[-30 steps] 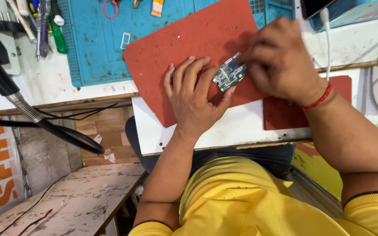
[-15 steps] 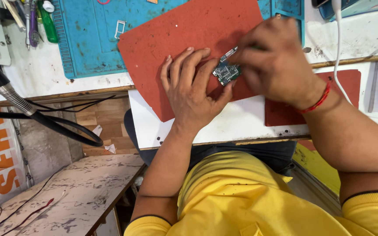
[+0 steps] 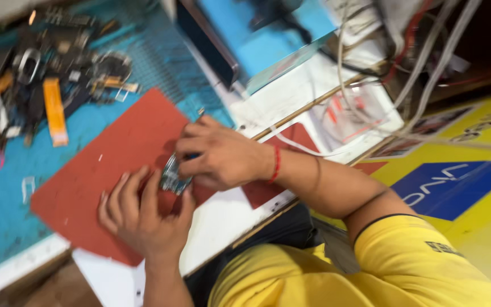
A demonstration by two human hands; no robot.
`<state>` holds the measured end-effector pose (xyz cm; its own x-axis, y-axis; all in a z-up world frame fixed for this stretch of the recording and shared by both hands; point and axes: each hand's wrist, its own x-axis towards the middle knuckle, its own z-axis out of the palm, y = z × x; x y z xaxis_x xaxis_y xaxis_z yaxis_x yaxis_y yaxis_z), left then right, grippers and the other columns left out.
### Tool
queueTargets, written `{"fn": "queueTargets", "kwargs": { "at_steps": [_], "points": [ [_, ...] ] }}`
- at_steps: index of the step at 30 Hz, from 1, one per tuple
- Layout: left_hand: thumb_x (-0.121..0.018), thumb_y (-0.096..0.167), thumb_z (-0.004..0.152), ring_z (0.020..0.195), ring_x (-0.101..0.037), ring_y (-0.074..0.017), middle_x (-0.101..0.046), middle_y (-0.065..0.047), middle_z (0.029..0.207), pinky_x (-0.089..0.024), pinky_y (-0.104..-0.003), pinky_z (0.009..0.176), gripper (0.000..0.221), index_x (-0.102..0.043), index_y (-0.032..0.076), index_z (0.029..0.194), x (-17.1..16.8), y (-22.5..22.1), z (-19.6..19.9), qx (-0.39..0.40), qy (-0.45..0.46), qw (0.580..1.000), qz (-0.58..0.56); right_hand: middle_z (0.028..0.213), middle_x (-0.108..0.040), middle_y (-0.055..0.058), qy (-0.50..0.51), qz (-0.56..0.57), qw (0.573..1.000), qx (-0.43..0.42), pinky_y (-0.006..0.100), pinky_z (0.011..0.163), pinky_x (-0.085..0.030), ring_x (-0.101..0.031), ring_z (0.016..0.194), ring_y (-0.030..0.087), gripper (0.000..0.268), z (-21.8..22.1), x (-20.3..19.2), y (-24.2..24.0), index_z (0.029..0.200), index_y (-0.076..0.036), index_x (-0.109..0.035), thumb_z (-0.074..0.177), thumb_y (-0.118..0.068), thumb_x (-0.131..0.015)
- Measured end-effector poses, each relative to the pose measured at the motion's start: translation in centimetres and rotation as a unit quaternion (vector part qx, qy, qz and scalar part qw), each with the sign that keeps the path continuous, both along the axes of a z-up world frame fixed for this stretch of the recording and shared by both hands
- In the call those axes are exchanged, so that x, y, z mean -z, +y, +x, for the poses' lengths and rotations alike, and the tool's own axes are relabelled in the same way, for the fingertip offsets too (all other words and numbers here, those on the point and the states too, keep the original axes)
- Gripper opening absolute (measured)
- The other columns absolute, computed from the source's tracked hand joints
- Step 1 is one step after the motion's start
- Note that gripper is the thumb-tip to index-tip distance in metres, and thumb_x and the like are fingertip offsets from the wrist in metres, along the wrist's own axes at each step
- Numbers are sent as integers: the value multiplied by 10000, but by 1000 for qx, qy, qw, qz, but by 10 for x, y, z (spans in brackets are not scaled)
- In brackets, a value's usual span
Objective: The person works on a circuit board placed on a red mat, applying pressure to components and scraping areas with their fingers.
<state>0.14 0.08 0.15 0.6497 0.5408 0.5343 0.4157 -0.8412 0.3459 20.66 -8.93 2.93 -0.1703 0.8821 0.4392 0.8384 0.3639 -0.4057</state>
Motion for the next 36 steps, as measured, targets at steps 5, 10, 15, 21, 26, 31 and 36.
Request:
{"fn": "queueTargets", "kwargs": {
  "at_steps": [5,10,15,21,26,31,36],
  "points": [
    [-787,438,904,1303,-580,-272,-658,-40,1311,-326,-552,1181,423,-712,118,1170,7,2,-1,0,-5,1000,12,1110,-611,15,29,23,998,57,426,866,-386,-542,1061,253,196,11,-3,1,953,-184,-732,761,-158,-759],
    [-771,452,894,1298,-579,-267,-663,-31,1291,-323,-555,1176,422,-718,130,1161,8,2,1,-2,-7,1000,13,1033,-586,-14,22,3,1000,13,431,902,-393,-550,1077,227,178,3,-2,-1,961,-185,-730,788,-176,-770],
    [-745,444,914,1299,-575,-272,-663,-44,1295,-312,-555,1179,423,-713,118,1183,7,1,-1,2,-8,1000,21,1033,-602,-15,18,13,1000,-11,427,871,-381,-557,1082,236,150,6,-1,-2,910,-193,-722,768,-164,-763],
    [-709,377,1007,1307,-597,-241,-691,-25,1272,-312,-530,1205,367,-704,85,1229,12,1,-2,3,-25,1000,-6,1072,-609,-9,34,14,995,88,397,853,-386,-540,1045,237,188,13,4,0,993,-198,-749,818,-130,-770],
    [-721,373,975,1280,-588,-251,-682,-49,1296,-311,-524,1182,404,-700,70,1241,6,2,1,1,-15,1000,10,1062,-604,-6,42,37,998,28,407,874,-394,-550,1068,233,246,5,3,3,1001,-178,-742,765,-108,-761],
    [-727,364,956,1276,-590,-256,-703,-23,1298,-304,-519,1178,365,-720,103,1213,1,0,1,-4,11,1000,13,1091,-612,17,39,28,994,94,397,863,-392,-541,1055,245,225,6,0,-1,998,-165,-738,787,-91,-761],
    [-764,374,944,1228,-605,-243,-694,-23,1219,-327,-514,1167,352,-716,93,1151,1,2,3,8,-33,999,0,1075,-617,3,39,49,994,86,415,898,-399,-555,1084,247,214,5,-2,2,962,-184,-738,769,-96,-764]
  ]
}}
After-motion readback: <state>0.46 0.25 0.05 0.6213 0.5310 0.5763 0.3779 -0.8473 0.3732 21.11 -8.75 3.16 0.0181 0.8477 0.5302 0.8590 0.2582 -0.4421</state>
